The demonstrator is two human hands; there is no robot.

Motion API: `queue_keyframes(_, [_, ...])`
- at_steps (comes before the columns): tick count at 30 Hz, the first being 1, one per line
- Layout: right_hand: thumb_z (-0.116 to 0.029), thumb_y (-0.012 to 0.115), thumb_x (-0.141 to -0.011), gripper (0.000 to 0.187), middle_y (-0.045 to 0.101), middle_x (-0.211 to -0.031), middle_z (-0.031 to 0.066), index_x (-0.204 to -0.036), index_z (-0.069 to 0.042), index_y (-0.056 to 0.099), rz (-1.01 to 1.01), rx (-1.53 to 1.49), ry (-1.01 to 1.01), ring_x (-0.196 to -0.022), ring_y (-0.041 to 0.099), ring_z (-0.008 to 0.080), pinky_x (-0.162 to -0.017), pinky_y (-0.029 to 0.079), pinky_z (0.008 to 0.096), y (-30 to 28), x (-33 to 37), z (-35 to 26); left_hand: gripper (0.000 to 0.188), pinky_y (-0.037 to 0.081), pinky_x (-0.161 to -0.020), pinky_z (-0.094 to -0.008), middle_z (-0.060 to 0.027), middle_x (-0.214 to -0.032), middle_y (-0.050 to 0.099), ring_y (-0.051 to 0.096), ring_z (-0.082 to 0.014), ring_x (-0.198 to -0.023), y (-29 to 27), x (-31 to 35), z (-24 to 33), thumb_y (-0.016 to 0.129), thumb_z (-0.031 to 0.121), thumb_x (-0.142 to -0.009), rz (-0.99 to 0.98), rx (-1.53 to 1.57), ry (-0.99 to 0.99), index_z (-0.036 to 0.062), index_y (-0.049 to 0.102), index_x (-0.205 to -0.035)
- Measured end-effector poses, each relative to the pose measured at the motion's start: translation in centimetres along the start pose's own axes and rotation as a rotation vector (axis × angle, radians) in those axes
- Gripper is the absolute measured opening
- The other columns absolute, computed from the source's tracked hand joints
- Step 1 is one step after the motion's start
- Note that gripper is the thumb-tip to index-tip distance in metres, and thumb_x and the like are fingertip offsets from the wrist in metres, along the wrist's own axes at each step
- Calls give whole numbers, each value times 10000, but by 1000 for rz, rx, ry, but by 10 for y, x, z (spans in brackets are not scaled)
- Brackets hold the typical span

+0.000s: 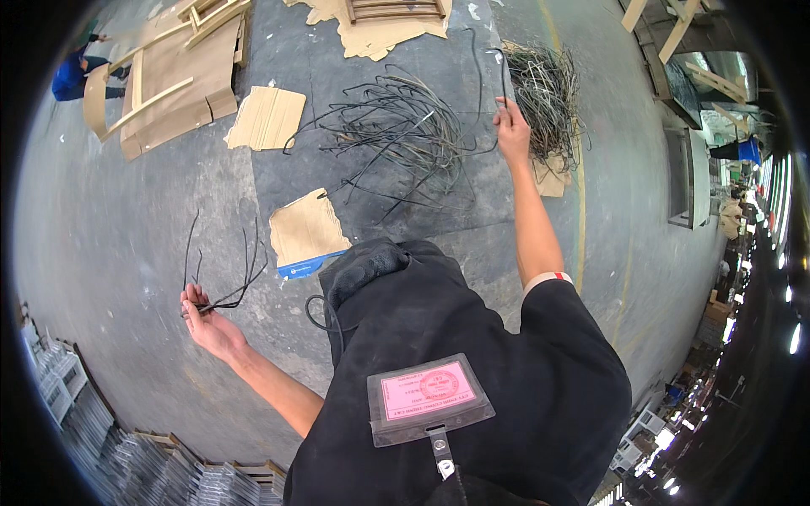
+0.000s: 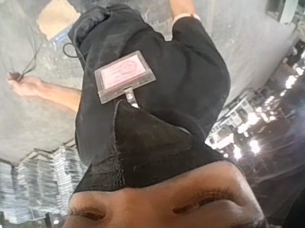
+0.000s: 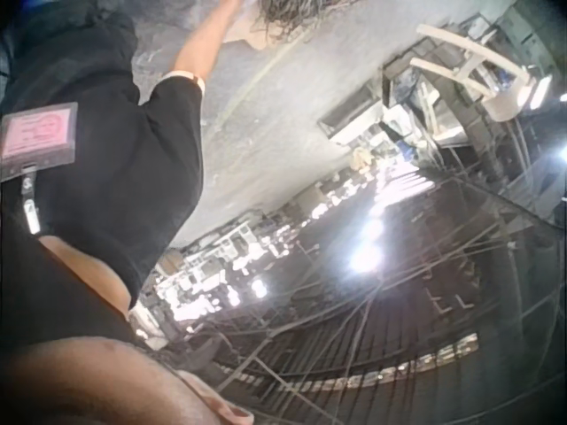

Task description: The person repeatedly picks up individual black wires from a pile on a workbench, straightens them by hand, and places them into a separate pile. The person occasionally walks around the workbench to access different sections of the pile.

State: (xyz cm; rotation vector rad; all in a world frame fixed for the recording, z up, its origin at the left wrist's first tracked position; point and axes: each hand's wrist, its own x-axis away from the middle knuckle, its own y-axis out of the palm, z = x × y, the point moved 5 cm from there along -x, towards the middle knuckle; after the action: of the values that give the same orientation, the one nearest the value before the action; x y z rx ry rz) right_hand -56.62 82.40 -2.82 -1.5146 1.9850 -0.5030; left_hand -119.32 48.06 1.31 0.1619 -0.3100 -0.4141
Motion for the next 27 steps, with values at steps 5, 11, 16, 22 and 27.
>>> queue_keyframes(5, [-187,565,-1035,256,601,-695,3,-1260,-154,681,-117,-147,109,-604,510,100,-586,444,286,32,-3,14,348,458,-1023,-346,-161,-1277,631,591,-216,-1146,13,2,12,513,204,-1080,-63,38,23,-71,557,-1288])
queue_keyframes(11, [-170,558,-1033,295,657,-805,78,-1311,-132,651,-439,-27,-82,-693,586,161,-675,489,307,89,28,8,390,443,-1041,-349,-157,-1304,601,575,-219,-1169,10,6,12,523,210,-1075,-67,76,-4,-86,519,-1329])
queue_keyframes(16, [-196,536,-1052,299,620,-764,39,-1318,-130,656,-112,-40,-19,-614,542,140,-601,475,304,70,34,33,363,471,-987,-343,-157,-1217,636,598,-212,-1113,-1,18,0,523,201,-1076,-19,52,-22,-85,544,-1298])
queue_keyframes(22, [-238,465,-1092,258,394,-675,-39,-1304,-161,589,-28,-942,876,-502,292,70,-443,266,239,32,46,84,369,476,-966,-335,-156,-1207,653,610,-200,-1073,-16,27,-5,536,197,-1069,54,-19,-41,-87,544,-1306])
queue_keyframes(27, [-244,417,-1109,247,376,-690,-37,-1295,-156,555,-7,-1080,1080,-492,251,61,-436,227,226,43,91,105,363,477,-956,-323,-162,-1223,659,614,-195,-1058,-2,27,-7,544,191,-1066,-20,-51,-17,-85,549,-1301])
